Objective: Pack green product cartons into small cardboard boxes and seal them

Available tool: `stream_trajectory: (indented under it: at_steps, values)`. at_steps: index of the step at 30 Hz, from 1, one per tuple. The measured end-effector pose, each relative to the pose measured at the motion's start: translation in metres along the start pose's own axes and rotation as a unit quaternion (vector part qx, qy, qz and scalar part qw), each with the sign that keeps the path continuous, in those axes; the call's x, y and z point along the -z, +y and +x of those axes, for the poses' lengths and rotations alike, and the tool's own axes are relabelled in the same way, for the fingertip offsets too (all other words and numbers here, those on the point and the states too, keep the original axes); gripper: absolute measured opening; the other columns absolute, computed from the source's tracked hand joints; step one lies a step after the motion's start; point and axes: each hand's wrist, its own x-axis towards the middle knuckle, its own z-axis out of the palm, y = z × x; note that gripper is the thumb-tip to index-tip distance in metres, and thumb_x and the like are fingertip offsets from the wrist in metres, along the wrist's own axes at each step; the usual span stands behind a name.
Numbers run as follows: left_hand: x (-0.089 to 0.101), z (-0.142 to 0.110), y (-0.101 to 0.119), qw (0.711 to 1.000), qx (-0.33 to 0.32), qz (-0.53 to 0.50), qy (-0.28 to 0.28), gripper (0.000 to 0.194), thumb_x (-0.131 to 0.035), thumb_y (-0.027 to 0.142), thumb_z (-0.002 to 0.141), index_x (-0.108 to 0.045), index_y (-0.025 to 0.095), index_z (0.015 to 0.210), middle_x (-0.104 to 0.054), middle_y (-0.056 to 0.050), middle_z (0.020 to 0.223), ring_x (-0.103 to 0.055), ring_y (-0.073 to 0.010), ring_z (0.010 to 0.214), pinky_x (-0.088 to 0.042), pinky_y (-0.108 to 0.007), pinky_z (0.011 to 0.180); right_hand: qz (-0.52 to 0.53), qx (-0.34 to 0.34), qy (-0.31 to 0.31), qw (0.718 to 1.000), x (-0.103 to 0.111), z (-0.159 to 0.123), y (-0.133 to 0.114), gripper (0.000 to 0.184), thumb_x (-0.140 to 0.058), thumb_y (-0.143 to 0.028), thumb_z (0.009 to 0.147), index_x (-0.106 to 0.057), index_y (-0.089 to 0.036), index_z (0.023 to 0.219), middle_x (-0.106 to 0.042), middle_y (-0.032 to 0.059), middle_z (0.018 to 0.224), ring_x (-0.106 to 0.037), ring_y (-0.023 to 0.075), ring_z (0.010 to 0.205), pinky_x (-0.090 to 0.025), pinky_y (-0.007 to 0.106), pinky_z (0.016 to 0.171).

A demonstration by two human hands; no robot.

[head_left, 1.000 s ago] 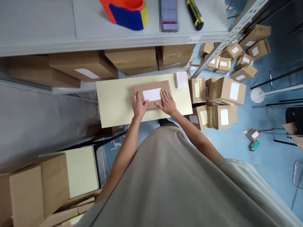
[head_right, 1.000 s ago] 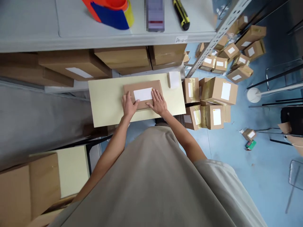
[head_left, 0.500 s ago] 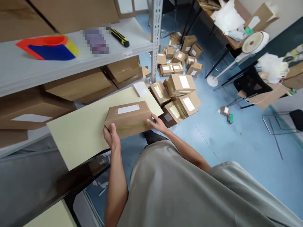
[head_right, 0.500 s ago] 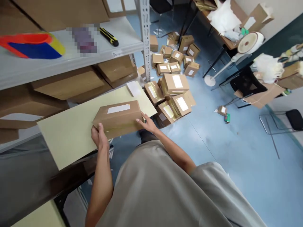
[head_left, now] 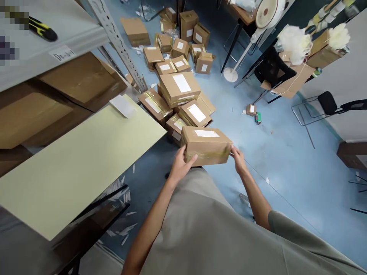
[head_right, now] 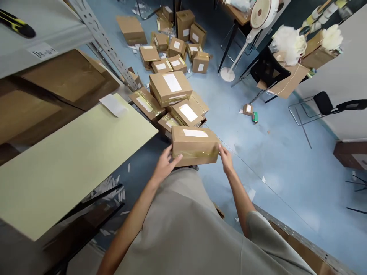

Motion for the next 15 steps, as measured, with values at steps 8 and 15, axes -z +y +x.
stream_trajectory:
  at_steps: [8, 15]
  values:
    - [-0.116, 0.065, -0.052, 0.95, 0.273, -0.149, -0.015, 0.064, -0.103, 0.041, 0.07, -0.073, 0.022, 0.123, -0.077, -0.018, 0.148, -0.067, -0.0385, 0.146, -0.05, -0.05, 0.124, -0.252, 0.027, -0.022, 0.967, 0.047, 0.128, 0.053, 0.063, -0.068, -0.076, 0.086, -0.071, -0.021, 0.116, -0.083, 0.018, 0.112, -0.076, 0.0372, 0.105, -0.061, 0.052, 0.1]
    - [-0.17, 0.104, -0.091, 0.916, 0.351, -0.178, 0.076, 0.065, -0.103, 0.036, 0.069, -0.069, 0.024, 0.123, -0.075, -0.018, 0.151, -0.07, -0.0359, 0.142, -0.054, -0.047, 0.116, -0.359, 0.028, -0.096, 0.928, 0.047, 0.214, 0.105, 0.042, -0.068, -0.066, 0.089, -0.062, -0.027, 0.101, -0.078, 0.0148, 0.1, -0.07, 0.0356, 0.1, -0.059, 0.051, 0.097]
